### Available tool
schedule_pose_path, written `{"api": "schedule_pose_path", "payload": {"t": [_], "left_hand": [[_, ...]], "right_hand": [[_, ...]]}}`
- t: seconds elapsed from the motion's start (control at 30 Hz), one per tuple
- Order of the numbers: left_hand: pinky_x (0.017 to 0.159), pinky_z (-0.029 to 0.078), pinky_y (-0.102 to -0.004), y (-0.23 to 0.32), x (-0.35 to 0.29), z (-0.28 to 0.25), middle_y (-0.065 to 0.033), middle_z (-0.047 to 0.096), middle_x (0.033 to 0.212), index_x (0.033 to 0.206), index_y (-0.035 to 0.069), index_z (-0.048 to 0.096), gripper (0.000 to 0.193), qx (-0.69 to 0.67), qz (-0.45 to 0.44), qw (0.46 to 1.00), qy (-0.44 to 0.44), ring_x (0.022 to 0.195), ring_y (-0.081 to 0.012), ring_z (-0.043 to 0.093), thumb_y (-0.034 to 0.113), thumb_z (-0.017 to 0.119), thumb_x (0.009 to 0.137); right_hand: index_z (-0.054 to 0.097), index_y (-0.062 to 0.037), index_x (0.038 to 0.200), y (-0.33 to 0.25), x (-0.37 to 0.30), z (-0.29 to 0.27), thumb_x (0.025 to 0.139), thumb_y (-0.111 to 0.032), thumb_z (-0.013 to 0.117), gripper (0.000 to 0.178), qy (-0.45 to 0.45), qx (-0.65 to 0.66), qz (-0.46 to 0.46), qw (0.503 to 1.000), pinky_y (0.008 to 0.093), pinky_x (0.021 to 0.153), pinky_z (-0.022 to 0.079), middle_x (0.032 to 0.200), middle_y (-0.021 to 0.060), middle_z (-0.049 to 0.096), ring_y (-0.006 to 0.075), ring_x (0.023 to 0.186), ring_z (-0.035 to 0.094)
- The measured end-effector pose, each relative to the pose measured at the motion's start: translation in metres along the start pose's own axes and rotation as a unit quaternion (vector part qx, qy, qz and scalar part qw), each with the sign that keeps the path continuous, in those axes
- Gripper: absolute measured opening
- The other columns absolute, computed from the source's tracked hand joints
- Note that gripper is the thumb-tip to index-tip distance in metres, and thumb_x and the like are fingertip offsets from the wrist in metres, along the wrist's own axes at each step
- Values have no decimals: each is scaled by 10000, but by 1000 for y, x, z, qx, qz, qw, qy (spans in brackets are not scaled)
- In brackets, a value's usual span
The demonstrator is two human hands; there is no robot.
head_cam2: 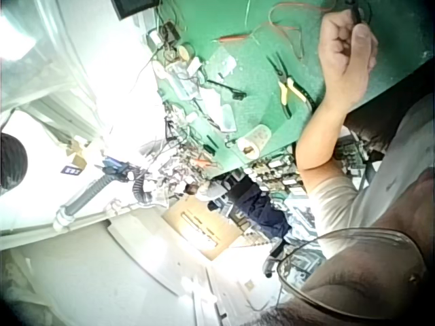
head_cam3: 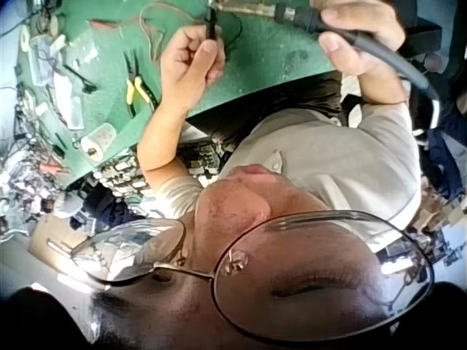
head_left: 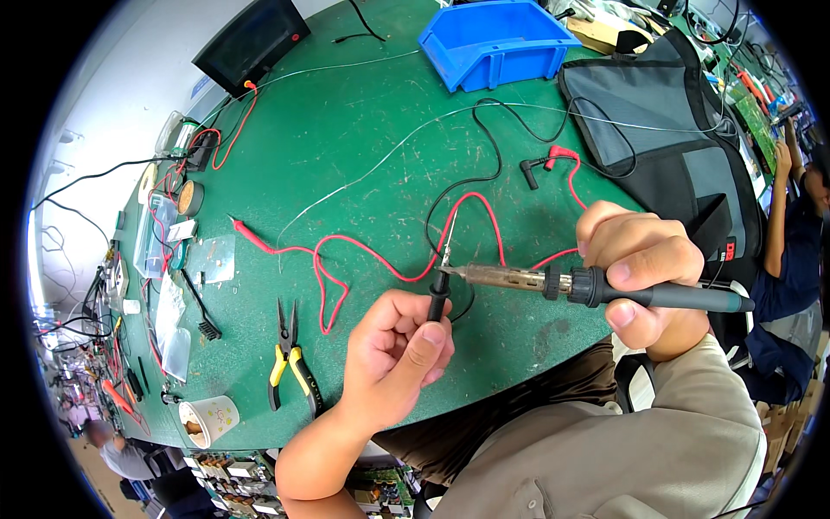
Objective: The person solders a wire to a metal component using a soldering iron and solder wire.
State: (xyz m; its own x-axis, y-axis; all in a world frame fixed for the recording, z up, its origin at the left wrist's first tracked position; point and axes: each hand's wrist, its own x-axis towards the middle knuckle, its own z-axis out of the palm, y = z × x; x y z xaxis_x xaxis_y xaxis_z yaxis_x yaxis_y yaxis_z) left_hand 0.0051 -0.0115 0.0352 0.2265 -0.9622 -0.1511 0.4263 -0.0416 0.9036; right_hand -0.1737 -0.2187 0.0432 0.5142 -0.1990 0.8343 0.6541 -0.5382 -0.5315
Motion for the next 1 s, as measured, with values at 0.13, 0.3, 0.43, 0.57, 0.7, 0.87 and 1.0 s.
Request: {"api": "schedule_pose_path", "payload": {"t": [0.13,0.3,0.43,0.57,0.7,0.87,1.0], "left_hand": [[492,344,-196,-1,0,-1,-22,538,759,1089,5,491,159,2,3,1000,1,582,-55,438,113,519,977],[499,346,-197,-1,0,-2,-23,542,760,1091,3,494,161,7,2,1000,0,585,-56,440,111,523,975],[505,349,-197,-1,-1,-2,-25,546,764,1089,2,497,157,3,0,1000,0,587,-55,442,107,522,974],[505,351,-197,-1,-1,-2,-26,547,763,1087,1,497,152,5,0,1000,0,588,-55,443,99,521,973],[502,351,-197,-2,-1,-2,-28,548,761,1084,1,496,148,1,-1,1000,-1,588,-56,445,94,521,972],[495,346,-195,-2,-1,-1,-29,549,762,1081,1,495,145,1,1,1000,1,585,-55,444,92,522,971],[493,344,-194,-2,0,-1,-30,548,763,1079,1,493,144,-2,1,1000,1,585,-55,442,92,522,971]], "right_hand": [[567,17,911,0,0,0,738,-37,689,219,-3,0,1,1000,348,529,426,693,86,576,188,521,530],[567,19,910,0,0,0,737,-36,689,218,-7,0,0,1000,347,526,426,685,84,574,186,518,530],[566,23,908,0,0,0,742,-41,691,217,-2,1,-4,1000,347,523,427,684,86,573,186,516,528],[566,26,902,0,0,0,748,-46,692,212,9,-1,-5,1000,350,523,429,682,86,570,186,514,522],[566,28,900,0,1,-1,750,-49,693,212,13,-4,-4,1000,351,524,430,688,87,568,184,517,516],[568,34,904,1,0,-2,745,-44,688,214,18,-2,-6,1000,354,530,432,698,88,566,184,527,516],[569,36,906,-1,1,-3,740,-32,680,211,19,-3,-3,1000,355,532,432,700,86,565,184,532,517]]}}
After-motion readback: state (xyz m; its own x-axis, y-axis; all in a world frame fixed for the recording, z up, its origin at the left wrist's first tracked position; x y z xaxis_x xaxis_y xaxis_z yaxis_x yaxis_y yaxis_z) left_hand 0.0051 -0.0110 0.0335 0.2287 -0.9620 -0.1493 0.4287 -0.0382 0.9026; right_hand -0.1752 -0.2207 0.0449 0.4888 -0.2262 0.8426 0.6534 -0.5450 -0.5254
